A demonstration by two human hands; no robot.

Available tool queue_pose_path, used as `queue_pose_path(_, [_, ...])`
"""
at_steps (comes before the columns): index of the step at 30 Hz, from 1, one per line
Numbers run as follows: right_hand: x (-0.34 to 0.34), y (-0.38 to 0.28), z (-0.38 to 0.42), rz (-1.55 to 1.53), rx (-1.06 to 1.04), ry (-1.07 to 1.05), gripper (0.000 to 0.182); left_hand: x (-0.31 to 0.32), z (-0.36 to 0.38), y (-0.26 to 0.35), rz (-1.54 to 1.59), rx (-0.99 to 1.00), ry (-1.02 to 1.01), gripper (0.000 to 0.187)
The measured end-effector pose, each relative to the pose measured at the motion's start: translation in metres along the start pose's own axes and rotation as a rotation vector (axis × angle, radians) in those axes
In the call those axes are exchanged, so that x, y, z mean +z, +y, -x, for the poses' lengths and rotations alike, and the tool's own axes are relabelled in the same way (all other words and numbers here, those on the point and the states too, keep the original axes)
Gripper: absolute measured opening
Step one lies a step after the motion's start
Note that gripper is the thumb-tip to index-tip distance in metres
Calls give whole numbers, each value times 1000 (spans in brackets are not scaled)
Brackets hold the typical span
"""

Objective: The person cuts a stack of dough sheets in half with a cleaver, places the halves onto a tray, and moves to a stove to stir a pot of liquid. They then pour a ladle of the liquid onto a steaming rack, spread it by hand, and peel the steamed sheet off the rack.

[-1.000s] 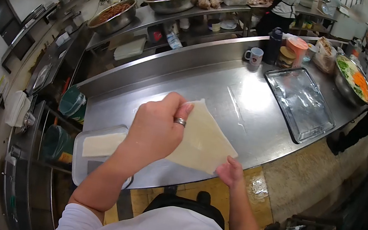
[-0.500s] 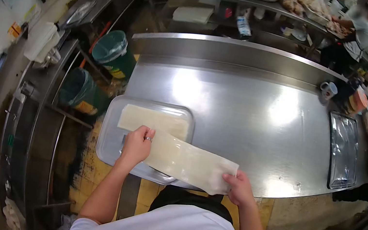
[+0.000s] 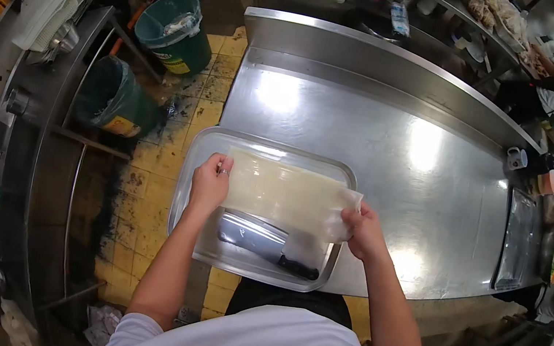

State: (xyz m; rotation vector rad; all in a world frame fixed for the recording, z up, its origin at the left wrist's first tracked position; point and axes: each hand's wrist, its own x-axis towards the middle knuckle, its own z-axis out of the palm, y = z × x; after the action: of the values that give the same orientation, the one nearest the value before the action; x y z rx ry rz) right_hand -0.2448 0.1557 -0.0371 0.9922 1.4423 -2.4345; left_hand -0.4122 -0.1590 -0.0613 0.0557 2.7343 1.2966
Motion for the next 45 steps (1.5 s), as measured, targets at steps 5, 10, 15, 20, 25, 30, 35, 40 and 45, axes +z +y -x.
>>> queue_pose_path(5, [10,-3,-14,-18,18,25,41,-2,-23,-5,-8,-8,-33,26])
queue_pose_path(10, [15,-5,-19,-20,45,40,40,-3,-32,-8,-15,-20,-26,25])
queue_pose_path(15, [20,-6,-21,-13,51,66,40,-2,-36,-14,-4,-10,-25,26])
queue_pose_path(20, [15,1,-29,20,38,57,40,-1,-38,-16,-5,-20,-36,25])
queue_pose_path(25, [2,13,-51,85,98,72,40,4,-44,-28,-92,-36,-101,26])
queue_pose_path(30, [2,12,-51,98,117,110,44,2,-46,-45,-181,-120,-217,43])
queue_pose_path(35, [-10,15,-47,375,81,233,49,-12,-35,-59,-196,-176,-241,55])
queue_pose_path(40, [-12,22,-27,652,-75,351,47,-23,-20,-75,-164,-191,-237,54])
queue_pose_path(45, [4,33,16,1085,-319,371,38,-23,-3,-82,-237,-126,-79,43])
